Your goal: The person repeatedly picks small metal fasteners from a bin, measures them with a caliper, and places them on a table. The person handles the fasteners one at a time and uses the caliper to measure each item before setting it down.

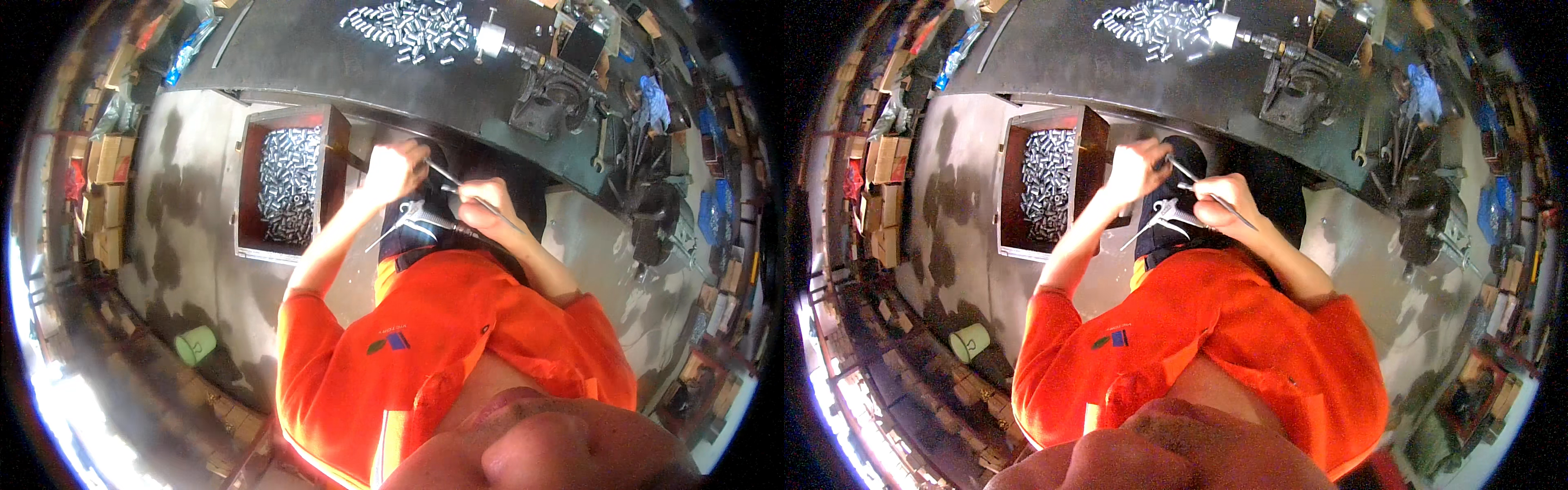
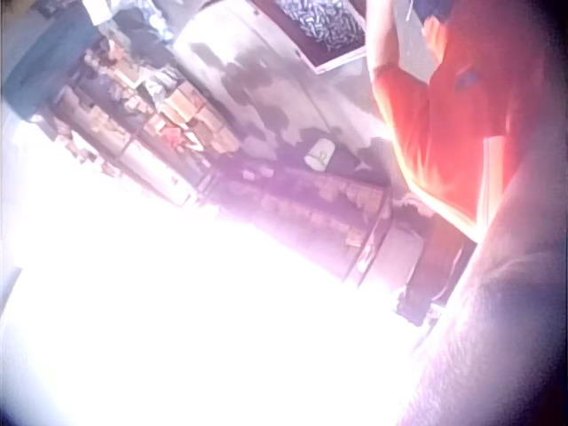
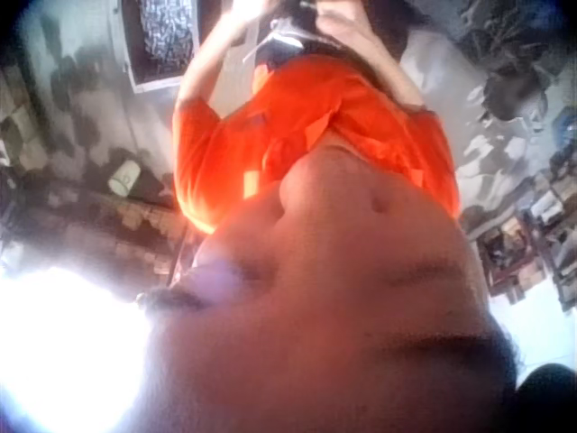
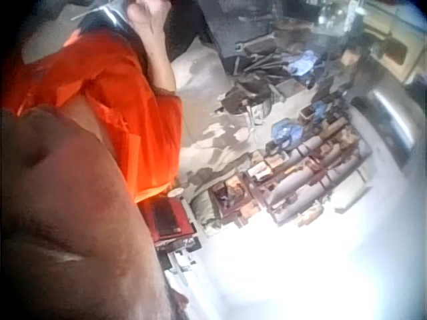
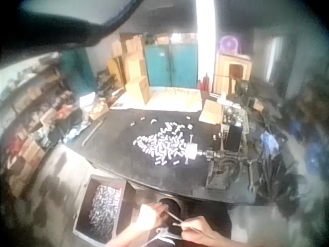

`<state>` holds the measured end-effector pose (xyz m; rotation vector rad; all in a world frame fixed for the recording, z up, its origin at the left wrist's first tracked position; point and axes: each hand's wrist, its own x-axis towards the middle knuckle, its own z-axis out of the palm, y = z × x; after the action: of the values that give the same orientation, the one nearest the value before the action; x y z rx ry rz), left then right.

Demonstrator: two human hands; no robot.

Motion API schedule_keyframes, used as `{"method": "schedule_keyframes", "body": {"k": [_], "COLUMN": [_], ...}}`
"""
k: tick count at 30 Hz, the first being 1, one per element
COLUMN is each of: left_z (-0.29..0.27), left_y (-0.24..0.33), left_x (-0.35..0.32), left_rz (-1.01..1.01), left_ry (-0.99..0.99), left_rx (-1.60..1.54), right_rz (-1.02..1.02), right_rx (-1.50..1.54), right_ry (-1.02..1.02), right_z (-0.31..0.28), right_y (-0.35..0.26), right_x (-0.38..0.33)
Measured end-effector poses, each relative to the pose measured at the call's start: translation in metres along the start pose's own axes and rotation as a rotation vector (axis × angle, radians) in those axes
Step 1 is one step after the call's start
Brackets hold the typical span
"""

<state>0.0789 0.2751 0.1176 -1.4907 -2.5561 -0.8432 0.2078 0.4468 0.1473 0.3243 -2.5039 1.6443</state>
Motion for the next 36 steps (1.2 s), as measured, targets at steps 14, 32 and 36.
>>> {"method": "schedule_keyframes", "body": {"k": [14, 32, 36], "left_z": [-0.086, -0.02, -0.01], "left_y": [-0.039, -0.188, -0.19], "left_x": [0.135, -0.221, -0.208], "left_rz": [-0.216, -0.938, -1.058], "left_ry": [0.424, -0.326, -0.448], "left_rx": [-0.433, 0.266, 0.344], "right_rz": [-0.01, 0.027, 0.076], "right_rx": [-0.06, 0.09, 0.088], "right_ry": [0.076, -0.032, -0.024], "right_z": [-0.008, 0.006, 0.008], "right_y": [-0.017, -0.016, -0.013], "right_x": [-0.01, 0.005, 0.003]}}
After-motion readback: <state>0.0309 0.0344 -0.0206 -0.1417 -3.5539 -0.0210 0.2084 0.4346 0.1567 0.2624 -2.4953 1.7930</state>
